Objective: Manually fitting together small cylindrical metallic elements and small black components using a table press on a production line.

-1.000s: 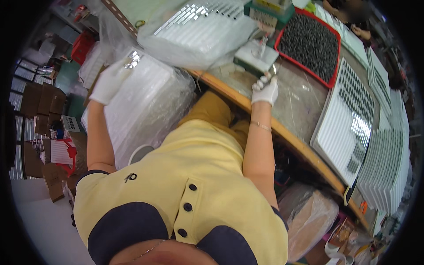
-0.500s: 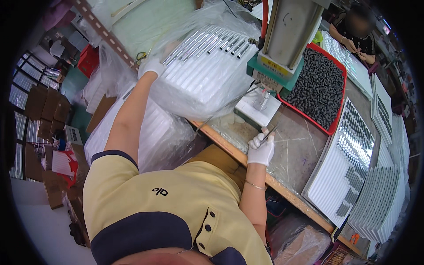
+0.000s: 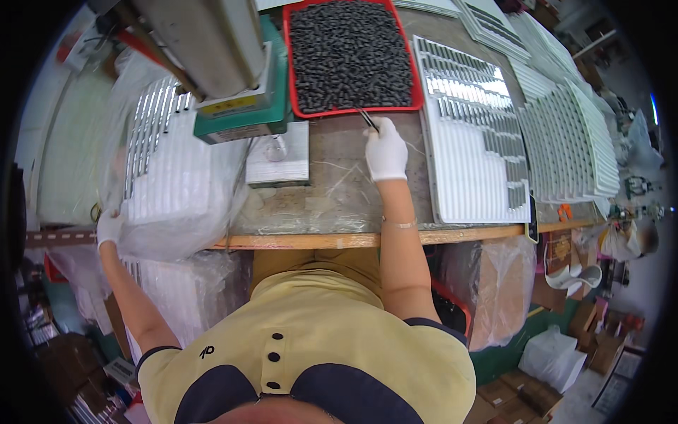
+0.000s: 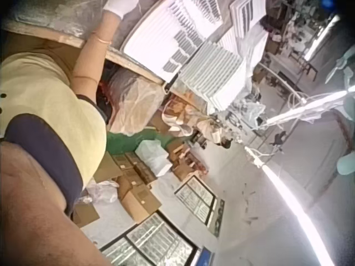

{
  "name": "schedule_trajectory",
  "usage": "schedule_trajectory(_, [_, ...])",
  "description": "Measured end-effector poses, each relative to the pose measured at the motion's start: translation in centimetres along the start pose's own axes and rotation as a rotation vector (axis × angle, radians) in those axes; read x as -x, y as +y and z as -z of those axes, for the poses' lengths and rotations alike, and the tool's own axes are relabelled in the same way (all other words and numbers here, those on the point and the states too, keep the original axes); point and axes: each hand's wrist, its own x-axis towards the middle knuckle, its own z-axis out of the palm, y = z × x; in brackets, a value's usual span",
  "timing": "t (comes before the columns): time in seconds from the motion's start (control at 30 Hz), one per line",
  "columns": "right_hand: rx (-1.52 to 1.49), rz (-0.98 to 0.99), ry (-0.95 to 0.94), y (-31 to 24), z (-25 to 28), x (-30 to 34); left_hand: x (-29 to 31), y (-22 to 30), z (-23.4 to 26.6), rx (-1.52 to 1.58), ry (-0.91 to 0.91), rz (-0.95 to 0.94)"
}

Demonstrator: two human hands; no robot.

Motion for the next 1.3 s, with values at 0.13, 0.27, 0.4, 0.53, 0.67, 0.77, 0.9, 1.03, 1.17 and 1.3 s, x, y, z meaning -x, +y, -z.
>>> schedule_trajectory(0.13, [0.387, -0.043, -0.062, -1.9, 1.0, -3.9, 1.7, 3.1, 2.1, 0.390, 0.153, -0.059])
schedule_trajectory(0.27, [0.466, 0.070, -0.167, -2.3, 0.9, -7.1, 8.7, 16.3, 7.6, 0.656, -0.113, -0.304])
schedule_trajectory(0.4, [0.645, 0.142, -0.311, -2.8, 0.9, -8.7, 14.5, 27.5, 10.1, 0.555, -0.431, -0.699])
schedule_trajectory(0.53, [0.726, 0.154, -0.396, -1.7, 0.9, -9.3, 16.7, 34.9, 8.0, 0.573, -0.624, -1.040])
schedule_trajectory(0.67, [0.383, 0.224, -0.254, -3.1, 4.5, -6.3, 18.0, 40.1, 2.8, 0.637, -0.639, -0.882])
schedule_trajectory(0.77, [-0.047, 0.263, -0.322, -4.6, 9.0, -2.1, 18.9, 41.8, -0.6, 0.835, -0.322, -0.851])
schedule_trajectory(0.9, [-0.063, 0.298, -0.324, -5.2, 11.2, 1.2, 20.8, 43.4, -2.1, 1.057, -0.480, -0.697])
schedule_trajectory(1.03, [0.253, 0.407, -0.333, -5.7, 13.5, 2.8, 22.0, 44.7, -3.4, 1.128, -0.466, -0.792])
schedule_trajectory(1.17, [0.704, 0.454, -0.387, -6.1, 14.8, 4.6, 23.7, 44.9, -5.6, 0.912, -0.131, -1.039])
schedule_trajectory(1.3, [0.446, 0.220, -0.333, -2.5, 18.8, 6.1, 26.2, 45.1, -5.6, 1.220, -0.629, -0.555])
